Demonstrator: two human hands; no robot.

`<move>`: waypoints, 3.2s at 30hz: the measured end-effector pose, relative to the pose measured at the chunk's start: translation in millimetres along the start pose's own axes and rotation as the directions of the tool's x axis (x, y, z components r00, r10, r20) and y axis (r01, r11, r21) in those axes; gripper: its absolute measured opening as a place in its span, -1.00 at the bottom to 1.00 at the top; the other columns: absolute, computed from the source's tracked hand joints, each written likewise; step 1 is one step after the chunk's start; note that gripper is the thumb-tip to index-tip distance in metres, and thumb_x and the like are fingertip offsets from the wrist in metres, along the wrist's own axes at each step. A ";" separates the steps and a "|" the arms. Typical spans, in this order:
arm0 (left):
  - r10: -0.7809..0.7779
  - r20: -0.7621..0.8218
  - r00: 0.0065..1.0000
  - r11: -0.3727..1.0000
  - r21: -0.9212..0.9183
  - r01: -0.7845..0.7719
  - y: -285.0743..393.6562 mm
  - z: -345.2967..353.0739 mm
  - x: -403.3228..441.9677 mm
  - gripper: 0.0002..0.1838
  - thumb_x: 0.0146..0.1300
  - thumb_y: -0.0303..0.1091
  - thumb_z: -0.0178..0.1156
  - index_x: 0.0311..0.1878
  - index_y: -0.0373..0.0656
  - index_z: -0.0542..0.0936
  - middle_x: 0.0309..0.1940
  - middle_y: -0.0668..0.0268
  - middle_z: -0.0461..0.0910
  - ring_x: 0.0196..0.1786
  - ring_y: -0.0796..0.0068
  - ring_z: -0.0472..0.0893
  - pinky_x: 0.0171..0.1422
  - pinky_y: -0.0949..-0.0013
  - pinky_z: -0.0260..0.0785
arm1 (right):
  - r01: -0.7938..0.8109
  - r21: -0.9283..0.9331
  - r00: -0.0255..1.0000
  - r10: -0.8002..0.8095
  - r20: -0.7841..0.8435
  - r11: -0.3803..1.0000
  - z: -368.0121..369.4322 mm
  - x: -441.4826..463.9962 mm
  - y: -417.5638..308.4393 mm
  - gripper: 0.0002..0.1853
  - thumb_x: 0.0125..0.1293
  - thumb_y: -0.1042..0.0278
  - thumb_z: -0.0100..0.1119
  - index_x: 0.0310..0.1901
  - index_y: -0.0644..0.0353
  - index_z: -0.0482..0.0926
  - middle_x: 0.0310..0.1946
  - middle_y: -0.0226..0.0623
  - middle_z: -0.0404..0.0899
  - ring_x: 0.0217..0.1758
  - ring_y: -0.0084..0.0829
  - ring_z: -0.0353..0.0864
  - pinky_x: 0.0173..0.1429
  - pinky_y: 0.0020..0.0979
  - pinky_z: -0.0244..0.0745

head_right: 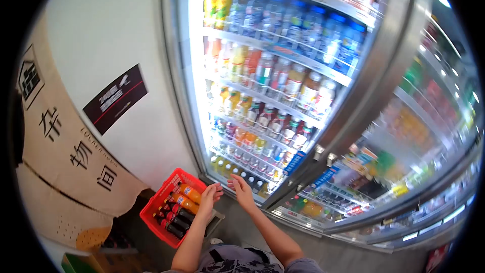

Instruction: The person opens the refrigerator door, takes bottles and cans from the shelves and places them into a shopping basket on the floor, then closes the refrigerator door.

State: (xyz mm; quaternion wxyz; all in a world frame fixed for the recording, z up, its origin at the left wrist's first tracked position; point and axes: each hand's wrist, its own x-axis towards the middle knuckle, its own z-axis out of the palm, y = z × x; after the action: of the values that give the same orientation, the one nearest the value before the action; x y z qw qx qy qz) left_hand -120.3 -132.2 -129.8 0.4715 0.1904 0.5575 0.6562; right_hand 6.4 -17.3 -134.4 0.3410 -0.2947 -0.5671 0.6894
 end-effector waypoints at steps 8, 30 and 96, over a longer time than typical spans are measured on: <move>-0.009 0.304 0.953 1.000 0.024 0.002 -12.6 125.8 -52.3 -0.63 0.55 -0.17 -0.07 0.23 -0.14 0.53 0.06 0.31 0.62 0.01 0.55 0.60 0.06 0.48 0.34 | 0.178 -0.037 0.926 -0.180 -0.333 0.983 -131.6 -82.8 -83.6 -0.62 0.56 0.23 -0.07 0.28 0.22 0.44 0.03 -0.22 0.63 0.07 -0.46 0.61 0.14 -0.46 0.47; -0.019 0.482 0.876 0.998 0.060 -0.012 11.0 186.3 -40.7 -0.62 0.54 -0.13 -0.04 0.18 -0.17 0.55 -0.01 0.33 0.62 -0.01 0.54 0.60 0.09 0.43 0.38 | -0.016 -0.587 0.651 -0.437 -0.620 0.809 -209.5 -58.2 -155.8 -0.24 0.10 -0.14 0.47 0.09 0.43 0.53 -0.03 -0.03 0.65 0.05 -0.27 0.64 0.15 -0.37 0.47; -0.051 0.797 0.601 0.989 0.123 -0.080 -34.7 157.6 -289.7 -0.65 0.55 -0.23 -0.07 0.22 -0.21 0.50 0.02 0.26 0.61 -0.01 0.53 0.59 0.11 0.45 0.37 | -0.130 -0.451 0.133 -0.436 -0.890 0.883 -69.4 -444.4 -126.4 -0.49 0.52 0.03 -0.09 -0.54 0.24 0.39 -0.67 -0.42 0.36 -0.56 -0.59 0.34 -0.44 -0.42 0.27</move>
State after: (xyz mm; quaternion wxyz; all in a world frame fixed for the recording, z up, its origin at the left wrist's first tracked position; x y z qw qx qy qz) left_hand 155.9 -288.3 -33.3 0.6500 0.5019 0.3331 0.4633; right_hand 342.5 -318.7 -14.2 0.6230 -0.6744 -0.3684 0.1456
